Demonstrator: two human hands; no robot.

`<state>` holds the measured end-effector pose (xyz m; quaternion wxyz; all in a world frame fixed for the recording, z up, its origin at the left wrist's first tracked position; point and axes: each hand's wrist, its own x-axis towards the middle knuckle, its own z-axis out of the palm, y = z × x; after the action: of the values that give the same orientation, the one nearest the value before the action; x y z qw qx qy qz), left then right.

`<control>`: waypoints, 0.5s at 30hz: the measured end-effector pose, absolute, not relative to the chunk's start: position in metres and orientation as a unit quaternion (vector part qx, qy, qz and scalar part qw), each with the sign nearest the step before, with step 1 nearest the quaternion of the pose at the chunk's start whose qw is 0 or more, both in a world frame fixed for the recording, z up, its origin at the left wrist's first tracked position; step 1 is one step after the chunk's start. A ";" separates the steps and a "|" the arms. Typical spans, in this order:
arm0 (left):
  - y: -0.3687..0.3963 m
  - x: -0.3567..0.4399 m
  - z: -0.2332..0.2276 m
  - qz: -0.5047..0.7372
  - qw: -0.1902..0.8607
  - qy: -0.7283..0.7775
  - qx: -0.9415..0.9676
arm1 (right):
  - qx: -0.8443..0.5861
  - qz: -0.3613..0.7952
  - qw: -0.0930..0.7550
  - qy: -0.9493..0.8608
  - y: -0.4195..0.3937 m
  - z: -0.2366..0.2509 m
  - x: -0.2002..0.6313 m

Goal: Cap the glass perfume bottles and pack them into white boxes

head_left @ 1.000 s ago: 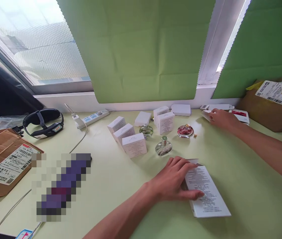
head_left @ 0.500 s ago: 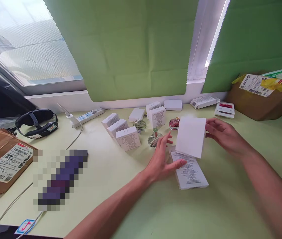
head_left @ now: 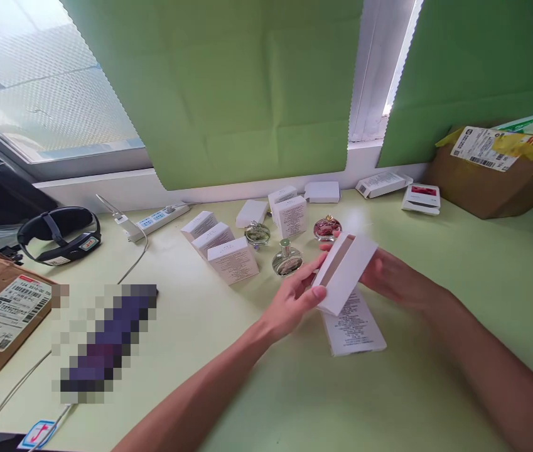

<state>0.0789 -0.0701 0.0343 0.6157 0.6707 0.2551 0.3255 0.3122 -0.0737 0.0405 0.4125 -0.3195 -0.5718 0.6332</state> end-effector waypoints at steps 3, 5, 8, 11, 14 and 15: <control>-0.071 0.080 0.041 0.312 0.630 0.244 0.668 | -0.313 0.661 0.412 -0.543 -0.073 0.034 0.311; -0.072 0.082 0.042 0.342 0.575 0.292 0.684 | -0.341 0.636 0.467 -0.511 -0.069 0.031 0.314; -0.073 0.083 0.039 0.352 0.446 0.406 0.716 | -0.373 0.588 0.551 -0.460 -0.062 0.033 0.326; -0.074 0.083 0.032 0.243 0.394 0.438 0.771 | -0.407 0.563 0.578 -0.429 -0.060 0.038 0.333; -0.076 0.082 0.026 0.191 0.382 0.427 0.797 | -0.431 0.553 0.565 -0.434 -0.065 0.044 0.327; -0.077 0.083 0.025 0.193 0.376 0.424 0.801 | -0.432 0.552 0.557 -0.446 -0.067 0.045 0.323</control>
<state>0.0827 -0.0767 0.0249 0.3761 0.8013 0.4235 0.1926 0.3226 -0.0669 0.0454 0.5569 -0.4321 -0.4459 0.5516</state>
